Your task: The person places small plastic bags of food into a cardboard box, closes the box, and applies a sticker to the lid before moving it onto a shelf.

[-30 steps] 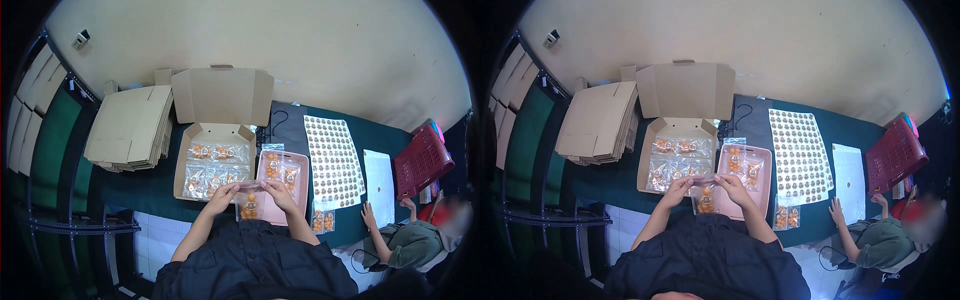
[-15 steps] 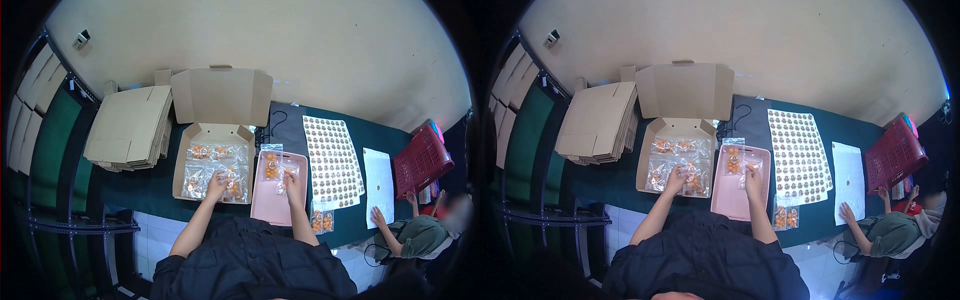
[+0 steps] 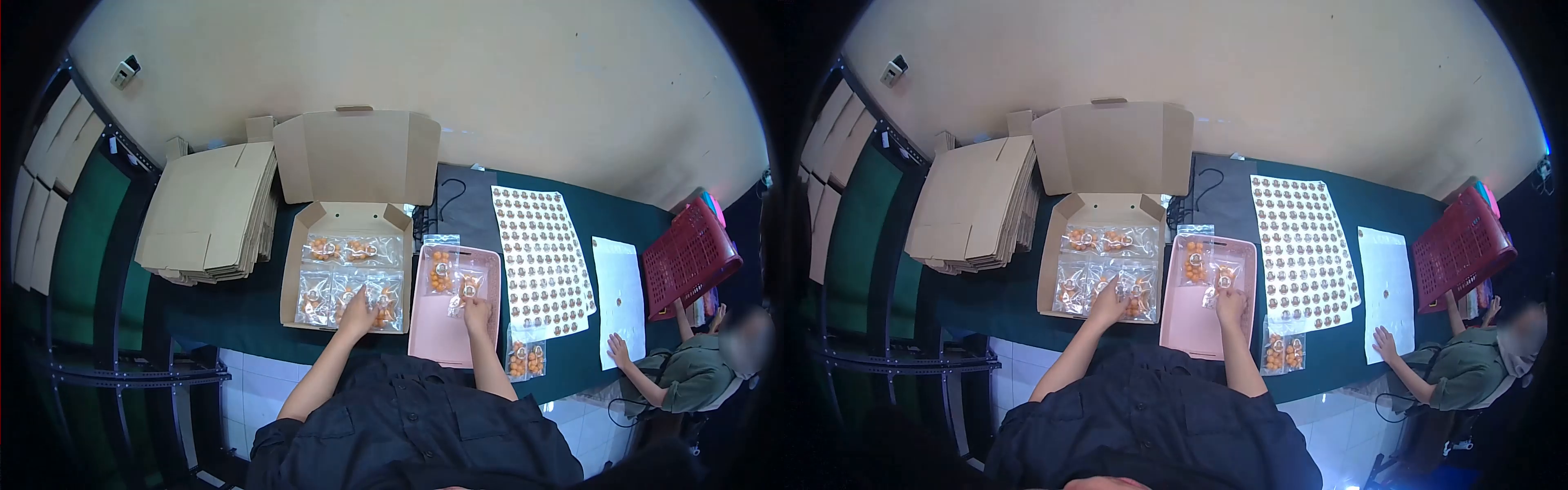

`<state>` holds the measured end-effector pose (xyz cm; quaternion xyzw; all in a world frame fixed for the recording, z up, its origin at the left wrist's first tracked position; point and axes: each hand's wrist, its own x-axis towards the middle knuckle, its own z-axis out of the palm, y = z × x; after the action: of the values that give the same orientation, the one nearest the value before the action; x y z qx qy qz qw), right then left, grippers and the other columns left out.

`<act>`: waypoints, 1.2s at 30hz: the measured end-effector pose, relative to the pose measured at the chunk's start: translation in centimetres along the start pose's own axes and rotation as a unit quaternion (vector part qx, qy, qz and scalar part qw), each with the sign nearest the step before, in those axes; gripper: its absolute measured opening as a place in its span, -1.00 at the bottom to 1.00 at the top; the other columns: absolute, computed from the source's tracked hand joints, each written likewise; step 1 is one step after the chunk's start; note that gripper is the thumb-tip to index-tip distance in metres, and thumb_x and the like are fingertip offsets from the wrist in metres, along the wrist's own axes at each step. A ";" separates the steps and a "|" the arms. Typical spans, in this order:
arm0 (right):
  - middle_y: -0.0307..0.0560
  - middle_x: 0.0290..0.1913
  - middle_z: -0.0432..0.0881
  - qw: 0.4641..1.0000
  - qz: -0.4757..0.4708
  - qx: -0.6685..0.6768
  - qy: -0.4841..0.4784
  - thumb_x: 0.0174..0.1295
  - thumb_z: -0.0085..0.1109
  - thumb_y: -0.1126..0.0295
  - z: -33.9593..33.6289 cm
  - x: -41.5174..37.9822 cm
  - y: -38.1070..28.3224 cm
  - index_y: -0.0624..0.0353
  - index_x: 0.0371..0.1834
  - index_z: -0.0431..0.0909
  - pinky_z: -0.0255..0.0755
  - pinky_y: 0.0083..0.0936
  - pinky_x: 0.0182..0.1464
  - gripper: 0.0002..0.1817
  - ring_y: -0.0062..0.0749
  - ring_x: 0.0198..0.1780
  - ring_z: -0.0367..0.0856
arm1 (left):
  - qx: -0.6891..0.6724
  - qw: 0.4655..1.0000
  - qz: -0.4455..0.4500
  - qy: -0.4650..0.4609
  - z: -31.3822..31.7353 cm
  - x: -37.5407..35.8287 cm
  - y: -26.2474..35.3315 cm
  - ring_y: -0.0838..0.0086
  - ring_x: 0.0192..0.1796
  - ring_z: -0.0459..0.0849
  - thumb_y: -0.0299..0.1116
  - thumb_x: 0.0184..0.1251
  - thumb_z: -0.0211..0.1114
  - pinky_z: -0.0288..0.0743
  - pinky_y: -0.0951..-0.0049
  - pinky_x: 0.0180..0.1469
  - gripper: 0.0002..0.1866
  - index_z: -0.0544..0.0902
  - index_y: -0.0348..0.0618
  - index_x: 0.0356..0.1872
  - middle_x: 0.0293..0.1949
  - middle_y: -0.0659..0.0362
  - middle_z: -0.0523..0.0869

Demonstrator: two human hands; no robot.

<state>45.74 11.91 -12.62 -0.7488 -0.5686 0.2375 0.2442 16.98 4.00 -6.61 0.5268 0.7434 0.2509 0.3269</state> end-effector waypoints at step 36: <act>-0.08 -0.13 0.55 0.762 0.045 0.528 -0.371 0.22 0.04 0.43 -6.2 -6.9 -13.8 0.32 0.07 0.30 0.40 -0.59 -0.05 -0.63 -0.53 -0.10 0.52 | -0.476 0.859 0.050 -0.181 -2.0 -3.4 8.7 0.45 -0.04 0.55 -0.35 0.34 0.03 0.49 0.53 -0.11 -0.57 0.21 -0.34 0.14 0.04 0.05 0.44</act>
<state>37.87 7.92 1.48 -0.3791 -0.3653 0.7701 0.3603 21.66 3.52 1.70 0.3795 0.4339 0.4901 0.6538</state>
